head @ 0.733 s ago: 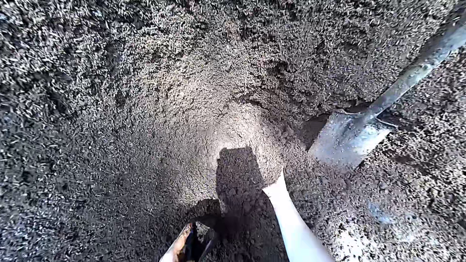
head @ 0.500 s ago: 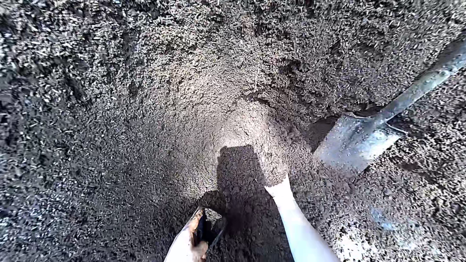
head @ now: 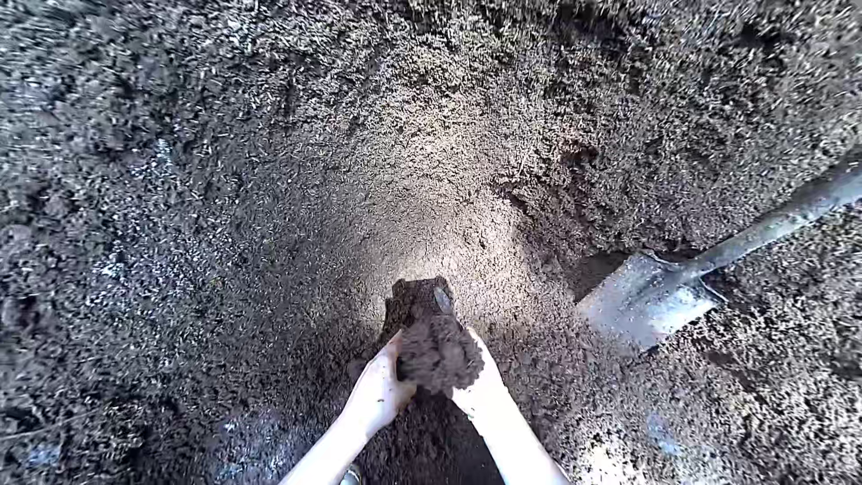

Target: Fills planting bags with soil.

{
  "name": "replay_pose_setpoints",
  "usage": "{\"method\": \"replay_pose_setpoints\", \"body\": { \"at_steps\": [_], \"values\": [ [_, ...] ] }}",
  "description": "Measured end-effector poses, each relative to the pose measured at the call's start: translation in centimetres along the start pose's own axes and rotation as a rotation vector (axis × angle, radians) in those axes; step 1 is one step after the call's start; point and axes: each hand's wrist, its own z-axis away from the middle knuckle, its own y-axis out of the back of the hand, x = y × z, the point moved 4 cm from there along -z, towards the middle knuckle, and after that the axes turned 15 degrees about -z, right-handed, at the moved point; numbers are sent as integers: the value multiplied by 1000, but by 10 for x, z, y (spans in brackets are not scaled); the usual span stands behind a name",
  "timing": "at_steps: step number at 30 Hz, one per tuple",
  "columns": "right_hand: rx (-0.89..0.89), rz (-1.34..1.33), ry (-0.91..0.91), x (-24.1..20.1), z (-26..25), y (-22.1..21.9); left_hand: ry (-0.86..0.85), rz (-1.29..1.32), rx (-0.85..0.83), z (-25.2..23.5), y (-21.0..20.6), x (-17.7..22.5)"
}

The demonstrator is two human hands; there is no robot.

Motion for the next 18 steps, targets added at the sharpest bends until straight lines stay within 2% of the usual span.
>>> {"method": "replay_pose_setpoints", "body": {
  "at_steps": [2,4,6,8,9,11,13,15,17,18],
  "values": [
    [6,270,71,4,12,-4,28,-16,-2,5,-2,-1],
    [-69,761,167,1,25,-14,10,-13,3,9,-4,-2],
    [-115,1223,146,0,33,-30,-23,-18,15,11,-5,-5],
    [-118,1447,77,-2,37,-43,-63,-48,35,11,-4,-8],
    [-88,1464,64,-7,34,-46,-74,-62,39,11,-3,-8],
    [89,1326,78,-27,18,-31,-67,-88,39,13,-1,-13],
    [413,1205,61,-49,-4,23,-69,-150,29,17,1,-16],
    [663,1175,-67,-61,-16,94,-97,-184,47,19,0,-19],
    [722,829,-142,-44,-25,143,-108,-234,53,18,3,-21],
    [710,608,-120,-31,-29,154,-96,-263,33,18,5,-22]
  ]
}}
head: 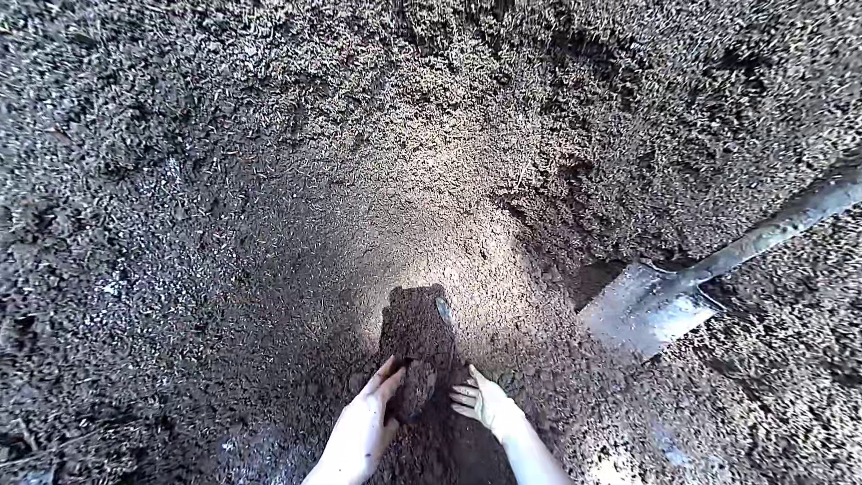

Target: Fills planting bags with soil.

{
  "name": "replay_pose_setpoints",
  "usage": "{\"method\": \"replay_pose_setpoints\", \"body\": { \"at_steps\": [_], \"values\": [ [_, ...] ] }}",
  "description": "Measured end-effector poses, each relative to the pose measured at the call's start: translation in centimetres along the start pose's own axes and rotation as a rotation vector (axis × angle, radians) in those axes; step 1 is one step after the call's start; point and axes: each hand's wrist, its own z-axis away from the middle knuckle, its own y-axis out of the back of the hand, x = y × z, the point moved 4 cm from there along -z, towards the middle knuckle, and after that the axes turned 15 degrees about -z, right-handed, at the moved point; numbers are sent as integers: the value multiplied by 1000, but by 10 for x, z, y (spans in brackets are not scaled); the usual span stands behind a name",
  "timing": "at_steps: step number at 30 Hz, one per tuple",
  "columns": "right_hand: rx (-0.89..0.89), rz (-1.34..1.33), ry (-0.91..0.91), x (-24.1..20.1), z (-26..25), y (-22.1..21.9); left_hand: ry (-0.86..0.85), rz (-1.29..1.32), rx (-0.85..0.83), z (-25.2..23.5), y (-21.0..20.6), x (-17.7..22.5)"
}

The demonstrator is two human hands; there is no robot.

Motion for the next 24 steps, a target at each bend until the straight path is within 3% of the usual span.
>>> {"method": "replay_pose_setpoints", "body": {
  "at_steps": [4,10,12,16,19,24],
  "values": [
    [-96,-530,36,23,-5,-55,21,-20,-49,3,-2,-7],
    [-249,-760,249,2,-15,-119,-6,58,1,6,-2,-18],
    [-248,-853,209,-3,-20,-132,-39,98,-4,4,-2,-20],
    [-204,-859,148,-21,-19,-133,-64,210,-23,2,-3,-17],
    [-307,-842,158,-39,-10,-130,-64,294,-17,0,-1,-17],
    [-216,-630,234,-65,68,-120,-103,362,35,-7,-2,-19]
  ]
}}
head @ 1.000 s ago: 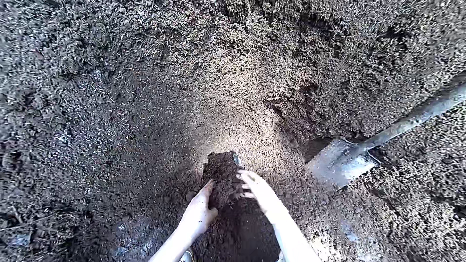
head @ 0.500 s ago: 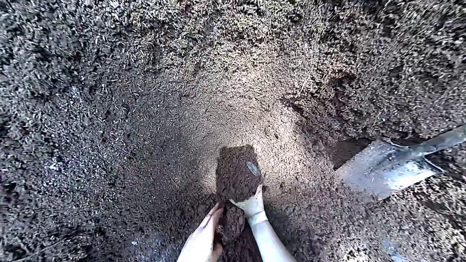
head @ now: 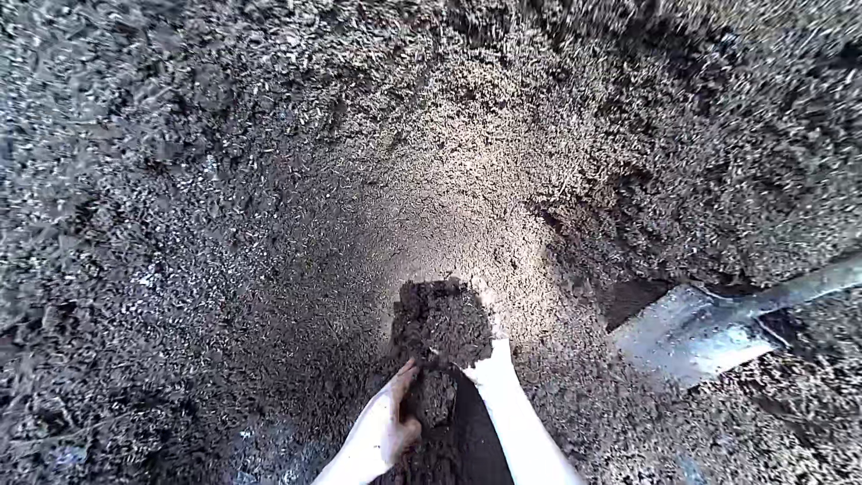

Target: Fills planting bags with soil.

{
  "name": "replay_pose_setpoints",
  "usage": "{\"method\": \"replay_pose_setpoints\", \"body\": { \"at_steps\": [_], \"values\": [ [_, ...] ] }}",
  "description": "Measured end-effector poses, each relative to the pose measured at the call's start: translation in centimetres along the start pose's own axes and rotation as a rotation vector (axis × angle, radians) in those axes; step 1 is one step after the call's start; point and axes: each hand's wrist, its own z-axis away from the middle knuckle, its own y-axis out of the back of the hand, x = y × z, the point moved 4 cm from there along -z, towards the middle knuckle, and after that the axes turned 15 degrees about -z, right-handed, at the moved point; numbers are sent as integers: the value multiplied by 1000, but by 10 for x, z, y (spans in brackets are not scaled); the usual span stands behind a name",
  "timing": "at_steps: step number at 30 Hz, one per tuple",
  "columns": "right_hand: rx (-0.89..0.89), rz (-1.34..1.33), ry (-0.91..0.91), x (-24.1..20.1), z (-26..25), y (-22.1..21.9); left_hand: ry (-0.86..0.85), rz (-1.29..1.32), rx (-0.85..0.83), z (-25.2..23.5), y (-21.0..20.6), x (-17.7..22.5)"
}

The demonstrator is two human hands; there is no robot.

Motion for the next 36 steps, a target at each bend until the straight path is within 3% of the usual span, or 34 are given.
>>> {"method": "replay_pose_setpoints", "body": {
  "at_steps": [2,7,10,12,15,16,19,21,23,26,29,31,33,34,36],
  "values": [
    [-17,99,-6,-6,32,-5,6,-2,3,0,-1,2],
    [-363,93,-109,3,69,-4,94,-2,9,4,-1,5],
    [-360,124,-7,-9,83,0,122,-16,-14,11,-3,7],
    [-249,434,242,-37,87,4,100,-34,-1,12,-5,5],
    [-133,1427,697,-76,86,21,62,-66,11,14,-4,4],
    [-169,1624,778,-74,91,25,52,-66,17,15,-4,5],
    [-455,1781,654,-20,123,26,27,-57,43,17,-4,5],
    [-539,1856,502,26,136,35,21,-61,43,19,-5,7],
    [-426,2007,373,56,133,41,25,-79,53,20,-6,10],
    [-289,2259,265,67,125,35,49,-163,40,22,-10,12],
    [-461,2170,159,46,125,15,24,-205,24,19,-6,14],
    [-569,1828,298,19,121,7,-12,-158,47,17,1,10],
    [-389,1664,485,-6,109,13,5,-77,85,18,4,2],
    [-260,1665,474,-12,104,18,45,-63,91,20,5,-1],
    [-160,1735,275,-7,90,29,181,-155,61,24,6,-4]
  ]
}}
